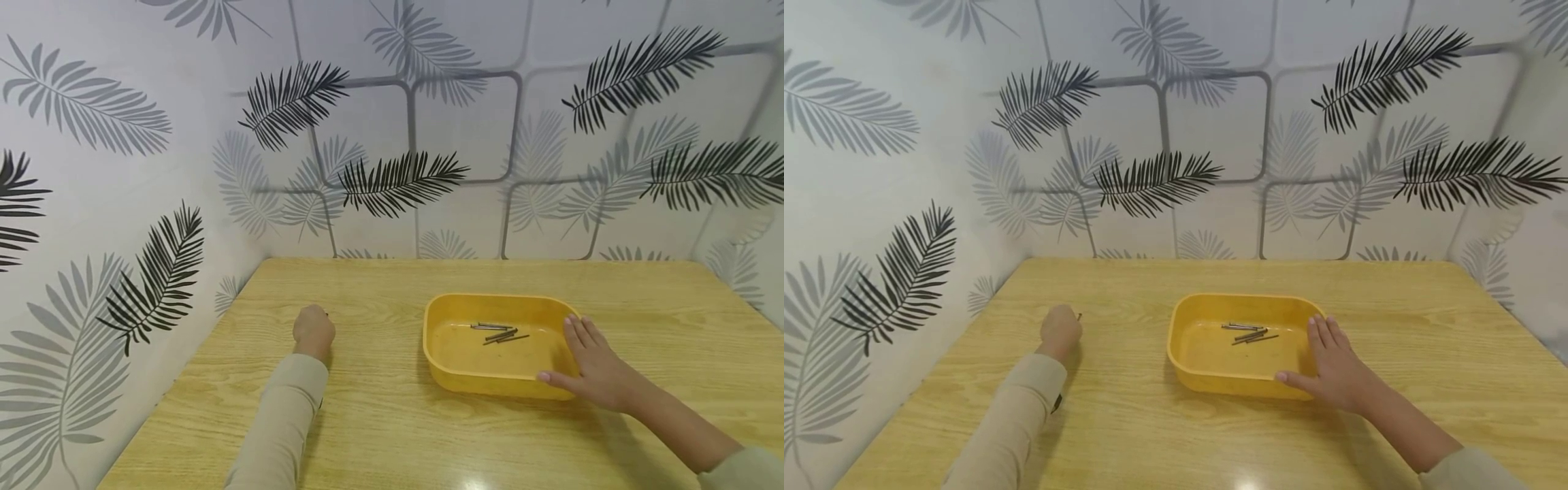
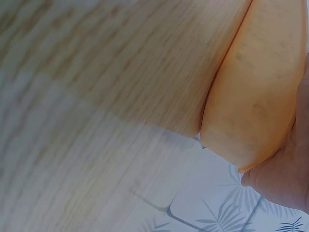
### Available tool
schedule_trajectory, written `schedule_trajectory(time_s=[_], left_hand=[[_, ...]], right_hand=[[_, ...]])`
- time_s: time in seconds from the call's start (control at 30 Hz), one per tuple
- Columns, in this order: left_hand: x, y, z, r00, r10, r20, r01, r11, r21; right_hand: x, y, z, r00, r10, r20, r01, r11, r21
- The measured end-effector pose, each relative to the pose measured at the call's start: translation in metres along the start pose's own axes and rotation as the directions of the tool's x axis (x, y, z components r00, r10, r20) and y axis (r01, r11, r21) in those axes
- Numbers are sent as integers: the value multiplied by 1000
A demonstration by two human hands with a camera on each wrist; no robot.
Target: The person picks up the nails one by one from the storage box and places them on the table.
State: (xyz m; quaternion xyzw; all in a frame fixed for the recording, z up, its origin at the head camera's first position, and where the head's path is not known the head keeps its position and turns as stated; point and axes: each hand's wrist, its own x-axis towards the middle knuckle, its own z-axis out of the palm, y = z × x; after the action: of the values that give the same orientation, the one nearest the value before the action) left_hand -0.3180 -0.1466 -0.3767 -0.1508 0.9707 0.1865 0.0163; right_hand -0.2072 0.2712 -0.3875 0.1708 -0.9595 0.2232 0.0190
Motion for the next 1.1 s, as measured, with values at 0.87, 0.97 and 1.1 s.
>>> schedule_trajectory(time_s=[0.87, 0.97, 1.1], left_hand=[[1, 28, -3, 998, 65, 4, -64, 976, 206], [-4, 35, -3, 996, 92, -4, -89, 974, 210], [-10, 44, -2, 990, 139, -20, -132, 969, 207]], right_hand=[[0, -1, 0, 1000, 6, 10, -6, 1000, 2], [0, -2, -1, 1000, 4, 9, -4, 1000, -3], [-1, -2, -1, 1000, 3, 8, -3, 1000, -6]])
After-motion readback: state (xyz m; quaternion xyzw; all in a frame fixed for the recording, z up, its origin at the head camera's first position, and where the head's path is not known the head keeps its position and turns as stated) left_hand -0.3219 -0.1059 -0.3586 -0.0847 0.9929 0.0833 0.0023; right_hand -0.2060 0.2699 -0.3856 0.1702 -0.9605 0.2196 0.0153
